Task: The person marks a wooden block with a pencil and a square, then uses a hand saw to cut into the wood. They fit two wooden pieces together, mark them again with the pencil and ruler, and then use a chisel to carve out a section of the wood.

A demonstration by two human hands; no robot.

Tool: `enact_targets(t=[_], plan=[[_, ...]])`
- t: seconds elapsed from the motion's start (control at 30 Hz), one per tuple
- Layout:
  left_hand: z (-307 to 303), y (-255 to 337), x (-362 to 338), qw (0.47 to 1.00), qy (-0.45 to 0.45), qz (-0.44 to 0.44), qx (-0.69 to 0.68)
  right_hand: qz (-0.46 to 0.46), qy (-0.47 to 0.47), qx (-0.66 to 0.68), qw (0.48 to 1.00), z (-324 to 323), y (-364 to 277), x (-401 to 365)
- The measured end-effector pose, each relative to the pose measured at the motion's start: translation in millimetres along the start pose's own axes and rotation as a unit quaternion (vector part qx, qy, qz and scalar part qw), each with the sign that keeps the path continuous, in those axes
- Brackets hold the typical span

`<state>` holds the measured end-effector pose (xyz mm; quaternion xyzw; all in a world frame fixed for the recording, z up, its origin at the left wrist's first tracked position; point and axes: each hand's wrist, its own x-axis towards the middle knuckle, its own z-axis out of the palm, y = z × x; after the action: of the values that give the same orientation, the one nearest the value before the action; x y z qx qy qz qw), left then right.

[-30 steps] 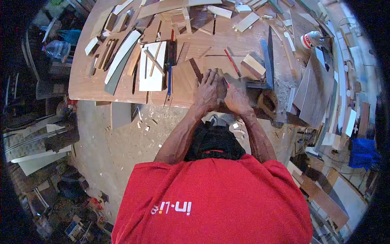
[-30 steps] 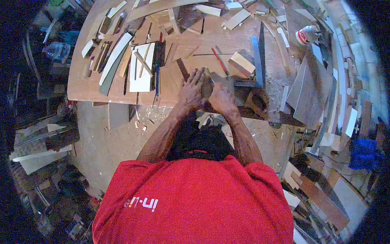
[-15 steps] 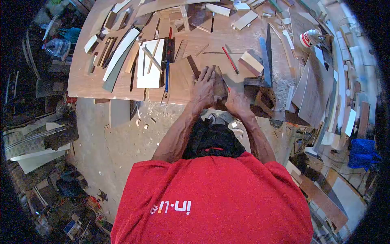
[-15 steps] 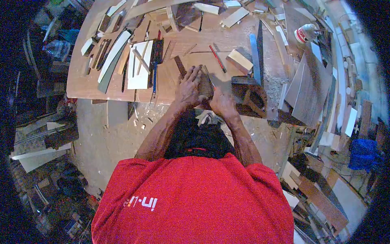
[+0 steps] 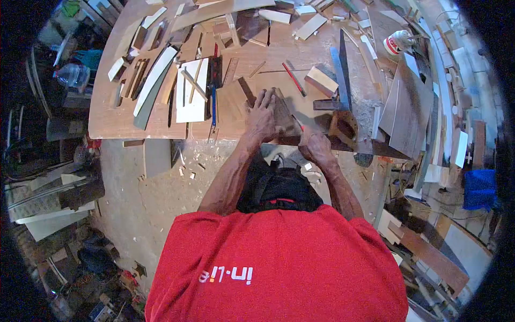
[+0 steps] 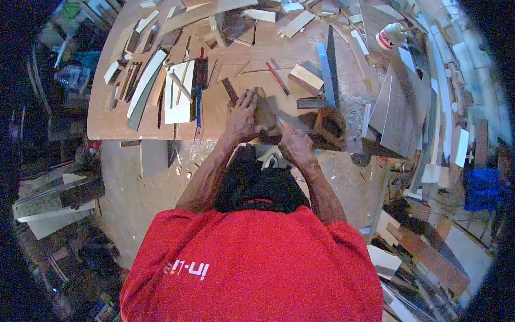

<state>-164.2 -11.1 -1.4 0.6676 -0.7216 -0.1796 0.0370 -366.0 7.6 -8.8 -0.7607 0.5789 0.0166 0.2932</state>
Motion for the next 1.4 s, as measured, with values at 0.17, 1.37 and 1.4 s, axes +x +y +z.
enact_targets(t=[0.17, 1.37, 1.4], plan=[[0.7, 1.7, -1.4, 0.998, -0.011, -0.028, -0.049, -0.023, 0.024, 0.055, 0.998, -3.7, 7.9, -5.8], [9.7, -1.4, -0.3, 1.0, 0.013, -0.021, 0.01, 0.062, -0.064, 0.014, 0.996, -16.9, -25.1, -7.0], [11.8, -6.2, 2.5, 1.0, 0.016, -0.017, 0.015, -0.01, 0.005, -0.005, 1.0, -12.0, -17.1, -10.4]])
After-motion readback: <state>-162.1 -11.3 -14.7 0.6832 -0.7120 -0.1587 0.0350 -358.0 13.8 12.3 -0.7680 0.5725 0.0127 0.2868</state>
